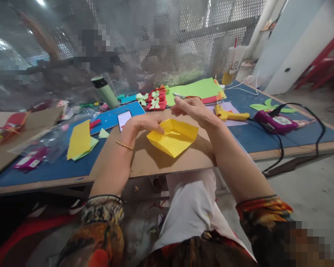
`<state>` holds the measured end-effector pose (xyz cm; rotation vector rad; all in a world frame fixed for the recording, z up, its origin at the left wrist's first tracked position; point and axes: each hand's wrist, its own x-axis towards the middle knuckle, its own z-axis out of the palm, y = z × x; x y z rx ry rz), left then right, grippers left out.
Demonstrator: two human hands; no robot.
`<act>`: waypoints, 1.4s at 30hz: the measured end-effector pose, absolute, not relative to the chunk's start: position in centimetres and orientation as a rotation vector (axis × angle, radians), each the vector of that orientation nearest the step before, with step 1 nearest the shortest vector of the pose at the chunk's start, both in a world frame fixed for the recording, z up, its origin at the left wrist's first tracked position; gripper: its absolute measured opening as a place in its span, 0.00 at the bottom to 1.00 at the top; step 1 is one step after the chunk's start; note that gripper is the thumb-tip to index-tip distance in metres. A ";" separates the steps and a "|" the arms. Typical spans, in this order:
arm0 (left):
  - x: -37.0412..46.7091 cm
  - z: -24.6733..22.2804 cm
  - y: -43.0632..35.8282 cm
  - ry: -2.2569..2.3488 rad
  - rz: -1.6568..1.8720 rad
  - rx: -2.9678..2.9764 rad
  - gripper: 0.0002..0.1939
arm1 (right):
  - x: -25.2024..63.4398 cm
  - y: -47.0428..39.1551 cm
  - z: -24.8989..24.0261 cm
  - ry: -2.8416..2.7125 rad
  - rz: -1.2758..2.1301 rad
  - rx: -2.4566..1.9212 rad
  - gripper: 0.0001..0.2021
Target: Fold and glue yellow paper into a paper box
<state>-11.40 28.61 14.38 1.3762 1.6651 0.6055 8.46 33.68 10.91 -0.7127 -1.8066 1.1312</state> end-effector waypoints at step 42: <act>-10.4 14.5 26.4 1.882 0.458 1.561 0.19 | 7.2 34.4 9.0 -2.156 0.962 -0.761 0.15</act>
